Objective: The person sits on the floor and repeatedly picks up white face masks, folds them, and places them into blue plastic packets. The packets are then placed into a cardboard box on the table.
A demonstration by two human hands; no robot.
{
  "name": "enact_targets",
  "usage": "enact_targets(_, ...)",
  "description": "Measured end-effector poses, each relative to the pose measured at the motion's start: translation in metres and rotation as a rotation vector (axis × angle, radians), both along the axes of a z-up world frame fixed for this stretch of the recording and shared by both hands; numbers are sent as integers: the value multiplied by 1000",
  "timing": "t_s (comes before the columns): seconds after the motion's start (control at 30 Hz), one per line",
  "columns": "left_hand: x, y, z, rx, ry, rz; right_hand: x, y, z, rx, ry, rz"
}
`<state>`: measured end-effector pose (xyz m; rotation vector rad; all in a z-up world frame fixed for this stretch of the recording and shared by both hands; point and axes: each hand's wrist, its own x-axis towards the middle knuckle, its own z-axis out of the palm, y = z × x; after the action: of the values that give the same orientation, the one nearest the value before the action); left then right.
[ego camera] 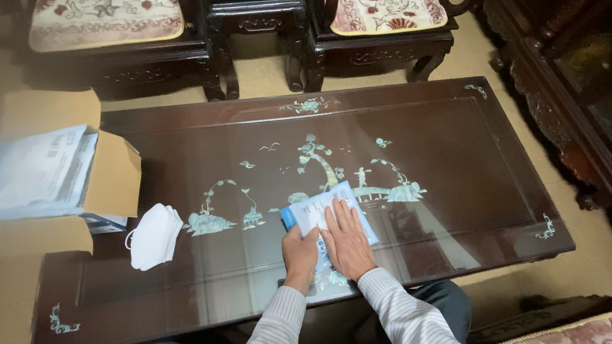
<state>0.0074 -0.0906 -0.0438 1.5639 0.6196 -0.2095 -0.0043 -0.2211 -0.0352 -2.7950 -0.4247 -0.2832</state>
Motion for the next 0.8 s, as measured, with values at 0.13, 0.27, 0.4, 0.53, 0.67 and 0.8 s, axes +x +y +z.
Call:
enact_targets(0.13, -1, -3, 17, -20, 3, 23, 1, 1, 3, 4, 9, -2)
enact_targets(0.27, 8, 5, 18, 2, 99, -82, 1, 2, 0, 1, 14, -1)
enact_targets(0.4, 10, 13, -6, 68, -21, -121, 2, 4, -4, -66, -21, -27)
enact_targets(0.53, 14, 35, -48, 268, -231, -114, 2, 3, 5, -19, -146, 50)
enact_targets(0.67, -6, 65, 15, 118, -93, 40, 3, -22, -6, -15, -84, 11)
enact_targets(0.8, -13, 83, -5, 50, -238, 2, 9, -93, -17, -106, -91, -145)
